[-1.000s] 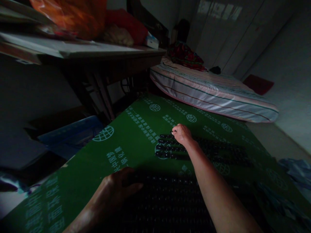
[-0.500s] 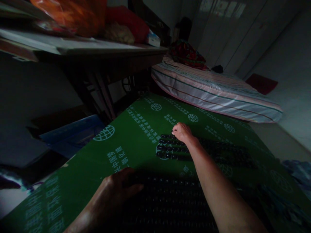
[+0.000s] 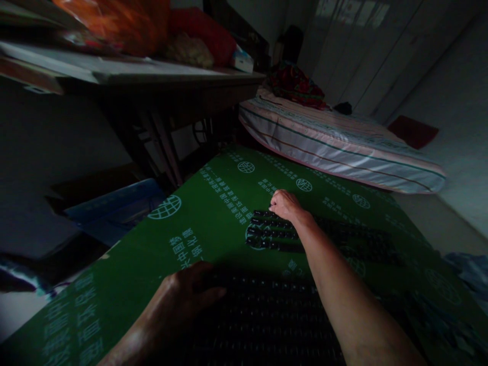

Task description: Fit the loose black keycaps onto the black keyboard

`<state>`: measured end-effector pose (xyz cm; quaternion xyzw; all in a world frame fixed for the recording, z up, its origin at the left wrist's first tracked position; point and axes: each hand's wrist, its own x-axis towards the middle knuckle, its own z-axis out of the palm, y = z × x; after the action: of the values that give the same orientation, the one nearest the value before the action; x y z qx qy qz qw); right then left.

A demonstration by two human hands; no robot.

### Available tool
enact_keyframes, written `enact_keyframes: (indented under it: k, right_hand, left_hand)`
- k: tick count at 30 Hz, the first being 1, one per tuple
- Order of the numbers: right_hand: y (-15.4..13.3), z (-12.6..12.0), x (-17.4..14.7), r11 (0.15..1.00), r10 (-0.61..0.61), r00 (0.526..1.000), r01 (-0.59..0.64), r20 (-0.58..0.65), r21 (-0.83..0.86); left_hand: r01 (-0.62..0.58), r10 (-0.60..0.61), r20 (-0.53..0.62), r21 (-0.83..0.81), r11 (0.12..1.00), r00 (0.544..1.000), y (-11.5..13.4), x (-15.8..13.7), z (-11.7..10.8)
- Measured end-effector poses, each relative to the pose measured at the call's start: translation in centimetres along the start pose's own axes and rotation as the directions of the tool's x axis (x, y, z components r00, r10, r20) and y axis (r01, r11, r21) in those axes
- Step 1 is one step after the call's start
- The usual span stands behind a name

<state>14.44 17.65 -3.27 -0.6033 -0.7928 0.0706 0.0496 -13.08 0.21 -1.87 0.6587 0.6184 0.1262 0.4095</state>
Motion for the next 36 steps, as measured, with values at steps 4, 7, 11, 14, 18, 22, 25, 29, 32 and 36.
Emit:
enact_keyframes:
  k: [4, 7, 11, 14, 18, 22, 25, 29, 32, 36]
  right_hand:
    - [0.0, 0.3, 0.0, 0.999, -0.013, 1.000, 0.013, -0.020, 0.035]
    - [0.2, 0.1, 0.1, 0.997, 0.017, 0.998, -0.013, -0.062, 0.077]
    - [0.2, -1.3, -0.1, 0.991, 0.063, 0.990, -0.046, -0.124, 0.129]
    - [-1.2, -2.6, -2.1, 0.980, 0.052, 0.984, -0.017, -0.169, 0.199]
    - [-5.1, -2.9, -7.8, 0.905, -0.092, 0.953, 0.201, -0.288, 0.375]
    - [-9.2, -1.4, -14.0, 0.863, -0.196, 0.938, 0.304, -0.286, 0.403]
    - [-11.0, 0.0, -16.6, 0.866, -0.208, 0.937, 0.310, -0.279, 0.392]
    - [-11.9, 0.8, -17.4, 0.894, -0.244, 0.931, 0.325, -0.270, 0.310]
    - [-12.3, 0.7, -17.2, 0.908, -0.278, 0.927, 0.340, -0.253, 0.247]
    - [-12.8, 0.6, -17.0, 0.912, -0.316, 0.917, 0.365, -0.244, 0.189]
  left_hand:
    - [-0.001, 0.001, -0.016, 0.009, 1.000, 1.000, -0.1, 0.1, 0.1]
    - [-0.003, 0.003, -0.011, 0.010, 1.000, 1.000, -0.2, 0.2, 0.1]
    - [0.005, -0.005, -0.015, 0.013, 1.000, 1.000, 0.1, 0.0, 0.0]
    - [-0.009, 0.009, -0.008, 0.006, 1.000, 1.000, 0.2, 0.0, -0.1]
    - [-0.024, 0.024, -0.002, -0.053, 0.998, 1.000, 0.0, 0.1, 0.2]
    - [0.039, -0.024, 0.076, -0.208, 0.977, 0.997, -0.1, 0.1, 0.4]
    - [0.039, -0.021, 0.087, -0.209, 0.977, 0.996, 0.1, 0.1, 0.3]
    - [0.018, 0.001, 0.094, -0.199, 0.980, 0.996, 0.2, 0.1, 0.3]
    - [0.014, 0.008, 0.099, -0.223, 0.975, 0.995, 0.3, 0.0, 0.4]
    - [-0.006, 0.023, 0.083, -0.198, 0.980, 0.996, 0.2, -0.2, 0.4]
